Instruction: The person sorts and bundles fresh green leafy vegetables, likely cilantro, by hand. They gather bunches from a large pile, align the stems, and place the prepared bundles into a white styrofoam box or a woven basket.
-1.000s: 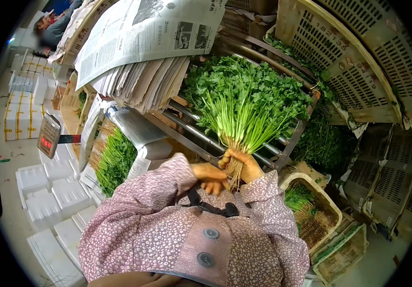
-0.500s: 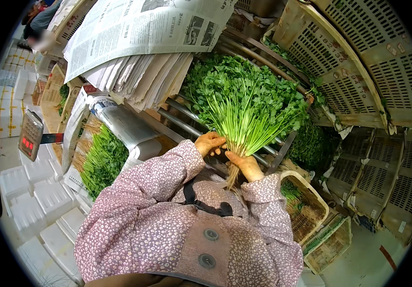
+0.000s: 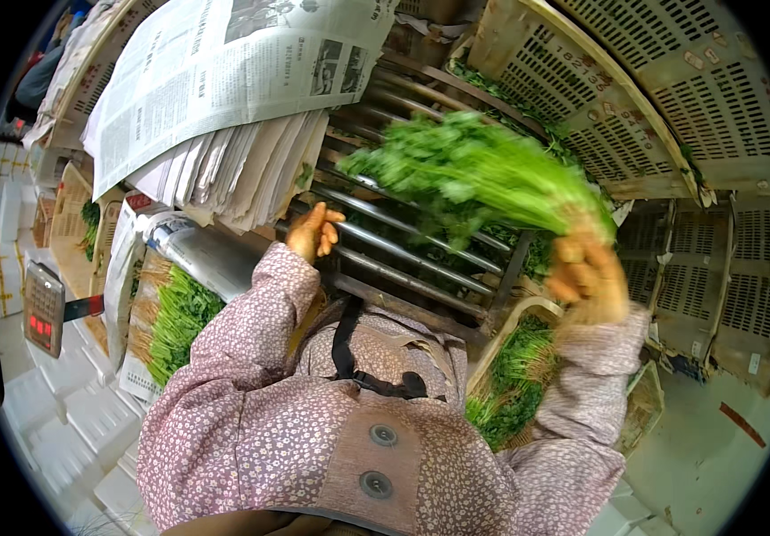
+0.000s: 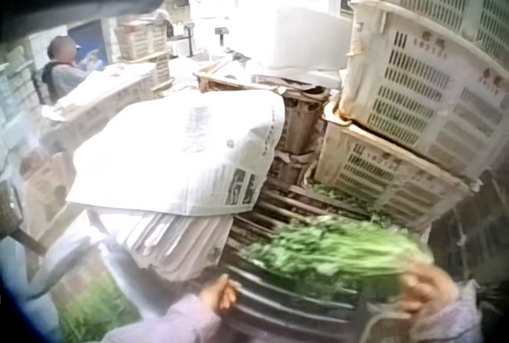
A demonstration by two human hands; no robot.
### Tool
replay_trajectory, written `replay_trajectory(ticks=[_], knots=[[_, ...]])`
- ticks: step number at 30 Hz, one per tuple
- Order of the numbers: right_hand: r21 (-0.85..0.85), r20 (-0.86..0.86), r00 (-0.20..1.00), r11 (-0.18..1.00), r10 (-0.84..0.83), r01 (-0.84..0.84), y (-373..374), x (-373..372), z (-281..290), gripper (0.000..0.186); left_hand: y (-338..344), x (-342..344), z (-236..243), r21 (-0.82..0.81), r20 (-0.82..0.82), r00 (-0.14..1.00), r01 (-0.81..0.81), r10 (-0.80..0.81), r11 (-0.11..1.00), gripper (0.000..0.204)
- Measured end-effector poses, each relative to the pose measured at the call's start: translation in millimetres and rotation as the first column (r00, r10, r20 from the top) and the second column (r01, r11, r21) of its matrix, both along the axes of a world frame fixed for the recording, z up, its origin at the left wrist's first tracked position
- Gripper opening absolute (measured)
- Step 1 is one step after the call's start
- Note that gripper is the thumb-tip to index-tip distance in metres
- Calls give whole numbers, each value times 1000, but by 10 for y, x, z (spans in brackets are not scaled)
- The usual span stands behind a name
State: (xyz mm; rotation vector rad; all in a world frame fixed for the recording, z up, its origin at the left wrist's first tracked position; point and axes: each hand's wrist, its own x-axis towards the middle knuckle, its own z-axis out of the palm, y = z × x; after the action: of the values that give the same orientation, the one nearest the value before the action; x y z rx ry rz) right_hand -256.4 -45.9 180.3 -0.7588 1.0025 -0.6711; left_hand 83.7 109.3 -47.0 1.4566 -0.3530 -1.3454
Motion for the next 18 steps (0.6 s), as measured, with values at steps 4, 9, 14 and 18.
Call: replay_trajectory(ticks=[4, 9, 14, 18], knots=[[-150, -507, 777, 926, -374, 348, -463, -248, 354, 28, -226, -654, 444, 94, -17, 868, 495, -496, 864, 65], [-94, 221, 975, 995, -6, 27, -873, -384, 461, 31, -683, -1065, 926, 16, 287, 685, 696, -670, 718, 52], [-86, 508, 849, 989, 147, -119, -1096, -306, 710, 32, -1225, -1102, 1044, -352, -6, 677, 688, -736, 635, 72], [-120, 462, 883, 992, 80, -27, -736, 179, 279, 27, -1661, -1351, 1062, -430, -697, 456, 351, -553, 831, 97]])
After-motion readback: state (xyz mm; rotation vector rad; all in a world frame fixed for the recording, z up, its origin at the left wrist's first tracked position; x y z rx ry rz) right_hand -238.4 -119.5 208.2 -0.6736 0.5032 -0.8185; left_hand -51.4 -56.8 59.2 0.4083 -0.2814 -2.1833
